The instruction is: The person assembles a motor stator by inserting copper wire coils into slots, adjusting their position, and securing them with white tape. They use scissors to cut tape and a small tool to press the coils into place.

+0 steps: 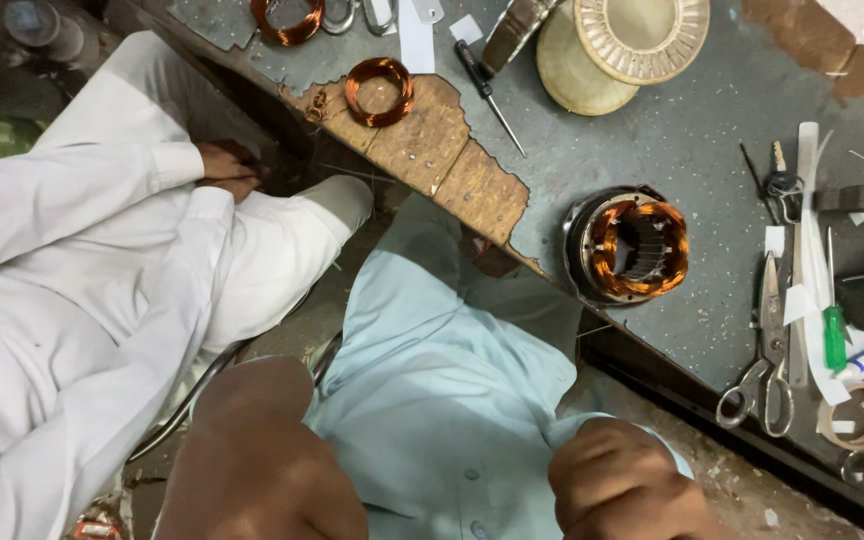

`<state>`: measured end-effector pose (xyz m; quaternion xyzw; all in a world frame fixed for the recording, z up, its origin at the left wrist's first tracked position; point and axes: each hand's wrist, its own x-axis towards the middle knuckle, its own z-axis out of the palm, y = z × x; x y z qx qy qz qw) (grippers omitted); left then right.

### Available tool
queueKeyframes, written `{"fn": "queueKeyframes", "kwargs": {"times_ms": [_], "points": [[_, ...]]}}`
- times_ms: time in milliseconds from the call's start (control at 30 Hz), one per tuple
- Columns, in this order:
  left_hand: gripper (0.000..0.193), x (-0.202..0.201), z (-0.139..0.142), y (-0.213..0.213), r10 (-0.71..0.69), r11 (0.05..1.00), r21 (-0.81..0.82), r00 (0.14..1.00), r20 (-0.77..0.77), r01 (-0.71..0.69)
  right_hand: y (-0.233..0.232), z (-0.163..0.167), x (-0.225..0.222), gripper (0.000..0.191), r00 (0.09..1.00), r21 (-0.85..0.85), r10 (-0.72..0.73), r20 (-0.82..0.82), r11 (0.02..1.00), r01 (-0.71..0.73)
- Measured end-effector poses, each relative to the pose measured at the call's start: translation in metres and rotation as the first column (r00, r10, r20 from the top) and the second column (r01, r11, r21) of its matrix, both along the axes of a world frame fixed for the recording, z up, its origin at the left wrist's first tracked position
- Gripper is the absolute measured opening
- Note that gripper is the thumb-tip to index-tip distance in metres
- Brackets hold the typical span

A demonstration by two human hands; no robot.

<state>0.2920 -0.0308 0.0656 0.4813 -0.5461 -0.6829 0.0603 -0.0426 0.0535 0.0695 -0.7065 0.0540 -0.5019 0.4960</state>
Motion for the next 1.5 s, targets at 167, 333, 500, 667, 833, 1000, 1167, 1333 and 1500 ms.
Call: {"fn": "queueKeyframes", "kwargs": {"times_ms": [167,333,500,667,833,1000,1167,1333,1500], "points": [[0.022,-0.004,0.013,-0.03,-0.374,0.92,-0.198,0.906,-0.199,0.337,-0.006,0.003,0.028,0.038,0.949,-0.022,-0.272,0.16,0.96,0.279],[0.03,-0.067,0.01,-0.081,-0.532,0.475,-0.822,0.846,0.016,0.314,-0.003,-0.024,0.035,0.011,0.963,0.156,-0.27,-0.001,0.951,0.266],[0.034,-0.145,-0.07,-0.089,-0.118,0.202,-0.977,0.992,0.042,0.066,-0.005,-0.04,0.049,0.01,0.971,0.311,-0.183,-0.155,0.924,0.224],[0.025,-0.191,-0.126,-0.033,-0.399,0.912,-0.144,0.747,-0.532,0.384,-0.012,-0.045,0.069,0.01,0.924,0.376,-0.155,-0.351,0.88,0.291],[0.028,-0.2,-0.14,-0.035,-0.388,0.913,-0.044,0.835,-0.39,0.405,0.001,-0.044,0.027,0.018,0.822,0.184,-0.297,-0.485,0.885,0.428],[0.032,-0.182,-0.139,-0.043,-0.424,0.906,-0.136,0.854,-0.302,0.402,0.001,-0.03,-0.07,0.01,-0.143,-0.355,-0.836,-0.529,0.065,0.932],[0.031,-0.185,-0.124,-0.035,-0.428,0.904,-0.162,0.835,-0.345,0.396,-0.064,-0.035,-0.142,0.025,-0.329,-0.577,-0.616,-0.716,0.256,0.776],[0.03,-0.18,-0.111,-0.034,-0.452,0.891,-0.203,0.832,-0.322,0.405,-0.119,-0.046,-0.152,0.035,-0.083,-0.153,-0.167,-0.982,0.464,0.872],[0.04,-0.176,-0.118,-0.034,-0.402,0.887,-0.343,0.881,-0.25,0.308,-0.102,-0.015,-0.105,0.025,0.211,-0.092,-0.537,-0.817,0.482,0.871]]}}
